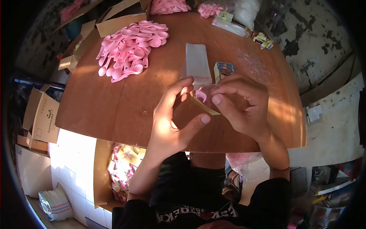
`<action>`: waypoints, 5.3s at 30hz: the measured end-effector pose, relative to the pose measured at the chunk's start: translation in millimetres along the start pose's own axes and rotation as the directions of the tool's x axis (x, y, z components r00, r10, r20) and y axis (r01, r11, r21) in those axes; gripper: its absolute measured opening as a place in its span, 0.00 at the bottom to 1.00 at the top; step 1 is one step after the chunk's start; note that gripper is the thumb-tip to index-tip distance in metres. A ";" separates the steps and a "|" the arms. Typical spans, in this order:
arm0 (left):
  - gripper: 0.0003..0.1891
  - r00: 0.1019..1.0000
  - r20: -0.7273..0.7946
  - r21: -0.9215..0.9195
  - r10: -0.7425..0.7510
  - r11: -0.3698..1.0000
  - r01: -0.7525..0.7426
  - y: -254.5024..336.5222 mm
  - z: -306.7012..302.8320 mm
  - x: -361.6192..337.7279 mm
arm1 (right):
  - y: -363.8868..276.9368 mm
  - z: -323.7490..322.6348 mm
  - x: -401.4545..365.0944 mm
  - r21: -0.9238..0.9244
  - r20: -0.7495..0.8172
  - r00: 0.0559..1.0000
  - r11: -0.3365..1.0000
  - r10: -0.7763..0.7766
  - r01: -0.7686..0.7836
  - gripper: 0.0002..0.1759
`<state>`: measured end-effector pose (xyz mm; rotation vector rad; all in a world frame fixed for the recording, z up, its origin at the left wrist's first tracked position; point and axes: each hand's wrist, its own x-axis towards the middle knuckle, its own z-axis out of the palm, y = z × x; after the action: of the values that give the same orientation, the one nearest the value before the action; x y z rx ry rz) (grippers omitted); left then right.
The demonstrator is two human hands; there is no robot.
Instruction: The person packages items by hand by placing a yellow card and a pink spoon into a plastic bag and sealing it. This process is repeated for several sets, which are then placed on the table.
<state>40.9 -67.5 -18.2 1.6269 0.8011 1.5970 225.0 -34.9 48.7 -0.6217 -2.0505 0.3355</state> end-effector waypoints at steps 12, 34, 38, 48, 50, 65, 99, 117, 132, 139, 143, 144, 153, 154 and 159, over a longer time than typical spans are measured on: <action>0.10 0.977 0.109 -0.183 -0.181 0.963 0.199 -2.6 4.7 -7.0 | -0.5 5.7 -25.6 0.439 0.195 0.845 0.726 0.498 -0.530 0.08; 0.11 0.960 -0.080 -0.230 -0.268 0.942 0.244 -29.9 3.9 -9.9 | 31.4 14.7 -53.3 0.532 0.283 0.741 0.543 0.609 -0.650 0.13; 0.10 0.955 -0.036 -0.301 -0.294 0.915 0.271 -30.8 1.1 -10.7 | 31.5 18.8 -53.6 0.547 0.237 0.737 0.540 0.633 -0.639 0.10; 0.13 0.928 0.063 -0.341 -0.367 0.866 0.366 -31.1 -12.0 -17.0 | 30.5 16.3 -53.0 0.554 0.316 0.682 0.455 0.659 -0.697 0.08; 0.13 0.935 0.093 -0.336 -0.341 0.874 0.352 -29.1 -13.7 -16.4 | 31.3 15.2 -52.1 0.540 0.328 0.689 0.470 0.646 -0.698 0.08; 0.10 0.956 0.072 -0.298 -0.284 0.909 0.293 -36.7 -15.2 -20.2 | 44.1 16.3 -59.4 0.480 0.330 0.830 0.676 0.450 -0.558 0.10; 0.13 0.889 0.337 -0.121 0.309 0.951 -0.285 44.6 10.1 -68.0 | 84.6 41.4 -9.2 -0.387 0.184 0.983 0.920 0.007 0.066 0.03; 0.21 0.955 0.295 0.256 -0.018 0.965 -0.061 46.7 -16.9 -16.2 | 144.2 48.8 17.8 -0.365 0.359 0.877 0.913 0.321 -0.185 0.07; 0.22 0.875 0.482 0.773 -0.043 0.490 -0.402 -82.5 -32.0 40.5 | 129.6 36.5 10.0 -0.448 0.124 0.948 0.869 0.292 -0.209 0.08; 0.22 0.887 0.459 0.755 -0.041 0.545 -0.366 -81.3 -32.4 40.3 | 127.4 27.8 13.0 -0.351 0.133 0.962 0.919 0.240 -0.181 0.06; 0.24 0.916 0.369 0.736 -0.160 0.651 -0.183 -75.4 -34.4 42.5 | 115.7 25.1 13.4 -0.538 -0.012 0.999 0.842 0.042 -0.042 0.04; 0.24 0.918 0.364 0.737 -0.159 0.652 -0.179 -78.8 -34.6 42.1 | 107.4 23.1 13.8 -0.671 -0.005 0.999 0.740 -0.046 0.031 0.03; 0.17 0.869 0.375 0.570 0.324 0.659 -0.491 -76.0 -44.4 56.1 | 58.7 32.2 -14.7 -0.509 0.252 0.954 0.817 -0.161 0.272 0.05; 0.13 0.863 0.407 0.499 0.299 0.719 -0.484 -79.6 -47.6 55.2 | 57.1 30.9 -14.5 -0.436 0.231 0.963 0.870 -0.137 0.229 0.05; 0.03 0.968 0.250 -0.045 -0.007 0.999 0.018 -72.1 -45.9 55.8 | 80.3 -19.1 -20.9 -0.628 0.234 0.956 0.778 0.179 0.008 0.11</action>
<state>1.0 21.8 -47.6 1.7424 0.6355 1.3568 274.1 20.4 6.5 -1.1278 -2.4211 -0.2497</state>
